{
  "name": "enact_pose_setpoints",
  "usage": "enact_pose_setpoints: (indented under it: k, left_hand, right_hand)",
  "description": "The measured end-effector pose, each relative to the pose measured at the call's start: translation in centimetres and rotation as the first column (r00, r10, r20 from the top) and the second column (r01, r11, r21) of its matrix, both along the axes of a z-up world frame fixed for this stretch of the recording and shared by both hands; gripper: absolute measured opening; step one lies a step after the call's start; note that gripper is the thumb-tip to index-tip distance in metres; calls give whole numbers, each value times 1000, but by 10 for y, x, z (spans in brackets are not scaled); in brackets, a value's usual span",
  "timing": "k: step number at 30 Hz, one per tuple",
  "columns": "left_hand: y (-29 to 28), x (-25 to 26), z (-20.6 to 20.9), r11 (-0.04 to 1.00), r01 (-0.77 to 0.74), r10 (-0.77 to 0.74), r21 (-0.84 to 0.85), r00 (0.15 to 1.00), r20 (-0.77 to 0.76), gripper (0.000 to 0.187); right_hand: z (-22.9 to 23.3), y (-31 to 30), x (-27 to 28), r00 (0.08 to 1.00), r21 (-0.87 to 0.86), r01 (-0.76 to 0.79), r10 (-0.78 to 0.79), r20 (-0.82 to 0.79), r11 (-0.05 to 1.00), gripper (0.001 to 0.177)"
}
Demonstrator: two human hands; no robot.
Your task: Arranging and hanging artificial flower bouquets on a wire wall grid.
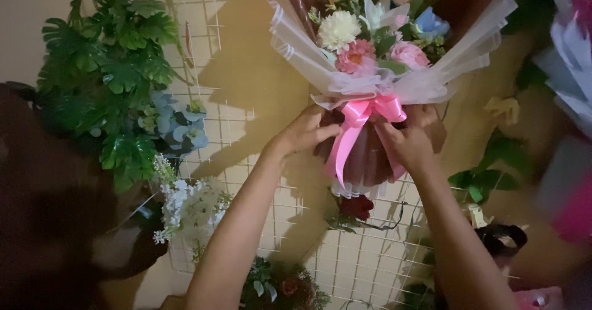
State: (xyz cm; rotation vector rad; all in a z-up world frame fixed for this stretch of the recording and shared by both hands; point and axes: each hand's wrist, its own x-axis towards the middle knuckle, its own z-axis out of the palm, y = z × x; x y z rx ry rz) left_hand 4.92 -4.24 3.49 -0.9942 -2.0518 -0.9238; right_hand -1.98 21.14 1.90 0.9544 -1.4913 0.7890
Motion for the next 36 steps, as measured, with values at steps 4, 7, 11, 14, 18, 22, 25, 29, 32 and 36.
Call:
enact_pose_setpoints:
  k: [4,7,11,14,18,22,25,29,32,36]
  left_hand:
    - [-12,-8,5,993,-5,1,-115,999,-37,67]
    - [-19,-19,3,988,-150,152,-28,955,253,46]
    - [-26,-22,7,990,-108,113,-90,992,48,42]
    - [-26,-22,9,977,-184,174,-105,980,-100,52]
    - [-17,-10,13,991,-132,128,-19,979,-156,53]
    - [-15,-6,21,961,-275,274,-32,960,-54,45]
    - [-16,10,33,939,-306,270,-160,939,-210,49]
    - [-10,30,54,847,-364,245,-388,915,-322,66]
    - [6,52,69,912,-408,356,-41,738,572,42]
    - [4,68,71,816,-531,576,-229,714,397,50]
  right_hand:
    - [-1,-4,3,1000,-31,-6,6,0,1000,51]
    - [1,-8,8,994,-52,-96,93,-61,994,53]
    - [0,-15,28,992,-121,-64,76,104,991,50]
    - [-8,-22,14,996,-153,-26,40,85,988,52]
    - [-13,-27,-1,997,-178,-49,60,55,983,52]
    - [-12,-25,-6,997,-169,-48,57,47,984,48]
    - [-10,-24,-4,993,-187,-116,120,12,976,54]
    - [-10,-24,-14,995,-143,-58,70,77,988,55]
    - [-8,-23,-10,995,-182,-46,62,84,982,50]
    - [-9,-22,-15,994,-150,-92,101,53,984,52]
